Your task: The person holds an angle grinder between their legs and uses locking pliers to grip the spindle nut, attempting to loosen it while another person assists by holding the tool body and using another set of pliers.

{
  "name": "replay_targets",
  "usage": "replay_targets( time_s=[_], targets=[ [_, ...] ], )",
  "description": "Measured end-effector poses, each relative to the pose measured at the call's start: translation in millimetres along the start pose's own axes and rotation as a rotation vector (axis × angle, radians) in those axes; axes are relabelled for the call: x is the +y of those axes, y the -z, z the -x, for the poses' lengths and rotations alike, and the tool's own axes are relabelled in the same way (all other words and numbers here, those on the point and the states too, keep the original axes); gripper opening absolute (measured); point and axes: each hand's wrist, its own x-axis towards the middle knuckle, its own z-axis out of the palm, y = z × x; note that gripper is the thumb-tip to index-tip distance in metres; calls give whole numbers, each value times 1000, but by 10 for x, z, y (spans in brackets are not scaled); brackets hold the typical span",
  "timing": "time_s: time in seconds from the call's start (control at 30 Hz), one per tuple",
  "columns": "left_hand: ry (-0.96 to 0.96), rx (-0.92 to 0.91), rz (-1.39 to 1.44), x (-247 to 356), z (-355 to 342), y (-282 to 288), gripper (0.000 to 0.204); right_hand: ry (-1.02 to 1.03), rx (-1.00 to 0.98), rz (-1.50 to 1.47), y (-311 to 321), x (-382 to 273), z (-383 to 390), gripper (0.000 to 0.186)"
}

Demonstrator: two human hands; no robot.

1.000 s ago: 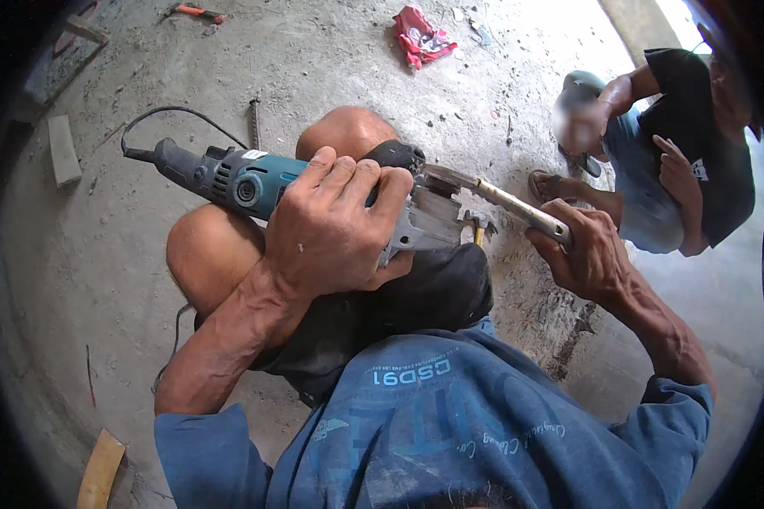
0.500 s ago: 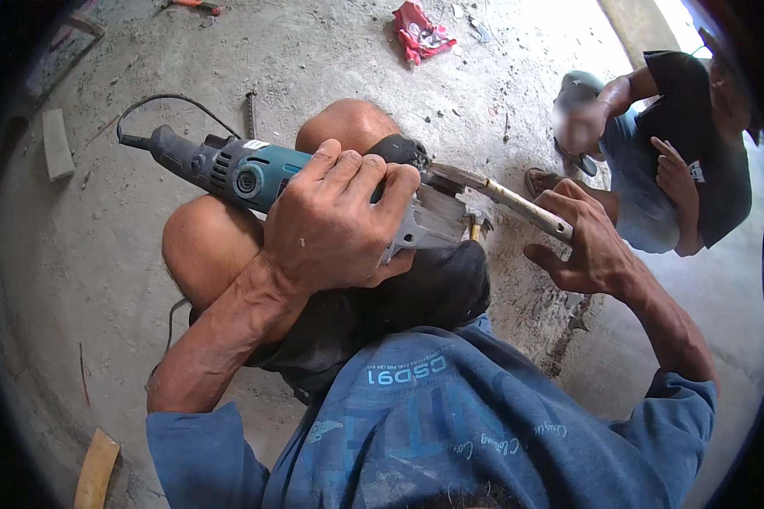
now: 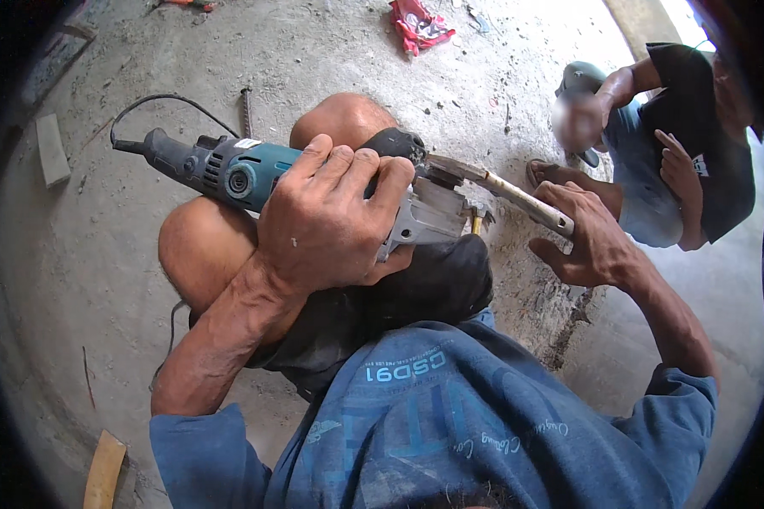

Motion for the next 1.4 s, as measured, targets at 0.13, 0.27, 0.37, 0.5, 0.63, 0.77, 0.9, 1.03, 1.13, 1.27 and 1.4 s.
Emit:
replay_targets(
  time_s=[0.13,0.27,0.37,0.5,0.63,0.77,0.9,1.03,1.13,1.27,1.4],
  targets=[
    [7,20,-5,3,-10,-11,63,13,46,26,-6,-44,-28,33],
    [10,23,2,-5,-1,-1,62,-41,19,-51,-5,-71,-89,20],
    [6,28,-9,-11,-5,5,60,-30,76,-46,-30,-77,-97,14],
    [-5,41,-15,-33,-1,-16,60,-144,83,-166,-133,-140,-154,13],
    [-22,7,-44,-55,1,-2,60,-111,119,-201,-274,-77,-232,18],
    [1,3,-45,-54,10,-4,60,-28,166,-246,-277,-24,-299,18],
    [26,-32,-16,-63,-18,6,60,-41,168,-187,-320,44,-318,14],
    [23,-22,-26,-70,-36,7,61,-13,205,-186,-275,111,-361,16],
    [35,-43,-22,-76,-35,-2,63,-26,158,-188,-198,114,-369,14],
    [42,-44,-33,-72,-56,4,63,8,211,-173,-220,126,-334,13],
    [43,-43,-47,-68,-66,10,61,56,206,-183,-354,257,-530,15]
  ],
)
